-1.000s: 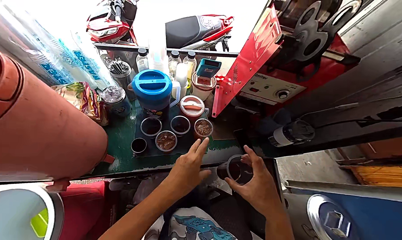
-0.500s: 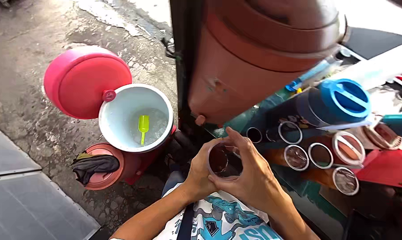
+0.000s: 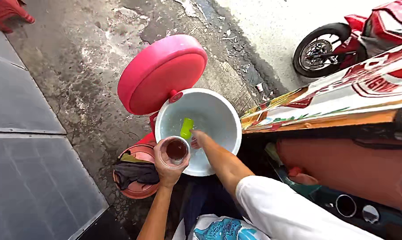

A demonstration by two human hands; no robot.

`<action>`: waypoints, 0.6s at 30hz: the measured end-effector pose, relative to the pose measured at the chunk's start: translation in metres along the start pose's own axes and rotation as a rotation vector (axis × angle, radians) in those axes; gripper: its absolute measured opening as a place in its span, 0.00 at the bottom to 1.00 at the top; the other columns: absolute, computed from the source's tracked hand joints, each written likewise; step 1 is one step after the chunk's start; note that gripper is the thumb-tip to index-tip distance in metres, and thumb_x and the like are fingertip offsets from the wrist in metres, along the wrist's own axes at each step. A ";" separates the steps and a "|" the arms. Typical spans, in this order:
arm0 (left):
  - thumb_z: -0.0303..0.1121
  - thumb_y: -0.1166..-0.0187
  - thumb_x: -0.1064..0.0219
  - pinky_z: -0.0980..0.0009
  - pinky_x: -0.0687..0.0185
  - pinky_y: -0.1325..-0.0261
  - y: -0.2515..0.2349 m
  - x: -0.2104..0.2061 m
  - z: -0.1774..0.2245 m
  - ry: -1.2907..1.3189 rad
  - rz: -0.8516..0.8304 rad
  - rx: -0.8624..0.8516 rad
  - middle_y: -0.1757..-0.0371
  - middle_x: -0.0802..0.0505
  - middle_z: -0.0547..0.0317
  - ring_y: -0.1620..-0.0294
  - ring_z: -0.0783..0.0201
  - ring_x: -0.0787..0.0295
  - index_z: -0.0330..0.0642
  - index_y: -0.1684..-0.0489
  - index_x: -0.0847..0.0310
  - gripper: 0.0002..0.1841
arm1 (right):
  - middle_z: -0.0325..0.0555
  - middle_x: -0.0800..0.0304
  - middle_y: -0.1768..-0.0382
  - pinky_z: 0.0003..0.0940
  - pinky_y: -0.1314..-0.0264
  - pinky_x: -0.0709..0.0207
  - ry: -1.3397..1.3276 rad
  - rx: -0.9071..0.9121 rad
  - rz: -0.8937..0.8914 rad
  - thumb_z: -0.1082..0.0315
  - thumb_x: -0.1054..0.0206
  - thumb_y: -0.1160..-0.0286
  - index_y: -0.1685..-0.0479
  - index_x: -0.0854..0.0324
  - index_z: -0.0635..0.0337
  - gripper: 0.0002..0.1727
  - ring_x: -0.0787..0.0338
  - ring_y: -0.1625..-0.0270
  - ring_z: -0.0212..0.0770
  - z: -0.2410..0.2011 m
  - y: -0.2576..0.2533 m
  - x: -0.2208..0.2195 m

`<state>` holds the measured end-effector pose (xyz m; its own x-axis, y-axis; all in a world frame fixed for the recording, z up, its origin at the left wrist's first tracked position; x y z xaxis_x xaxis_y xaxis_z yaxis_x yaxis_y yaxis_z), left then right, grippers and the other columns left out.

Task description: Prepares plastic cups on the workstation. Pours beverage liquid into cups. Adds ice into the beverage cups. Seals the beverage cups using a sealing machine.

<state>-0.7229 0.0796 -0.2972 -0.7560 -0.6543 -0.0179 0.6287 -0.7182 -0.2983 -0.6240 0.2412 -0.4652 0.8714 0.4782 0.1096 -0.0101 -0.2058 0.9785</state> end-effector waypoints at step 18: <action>0.34 0.55 0.10 0.56 0.16 0.24 0.008 -0.001 -0.058 -0.045 0.007 0.024 0.38 0.09 0.44 0.32 0.52 0.12 0.35 0.28 0.31 0.47 | 0.67 0.18 0.28 0.64 0.30 0.25 1.219 0.294 0.232 0.66 0.41 0.17 0.32 0.21 0.72 0.21 0.18 0.25 0.63 -0.044 -0.041 -0.023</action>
<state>-0.7278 0.0882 -0.3547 -0.7429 -0.6690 0.0232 0.6386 -0.7187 -0.2751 -0.6658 0.2763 -0.5002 -0.1508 0.8448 0.5134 0.1437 -0.4950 0.8569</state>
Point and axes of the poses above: each hand's wrist, its own y-axis away from the middle knuckle, its own x-axis out of the back of the hand, z = x × y, the point moved 1 cm from there along -y, towards the middle knuckle
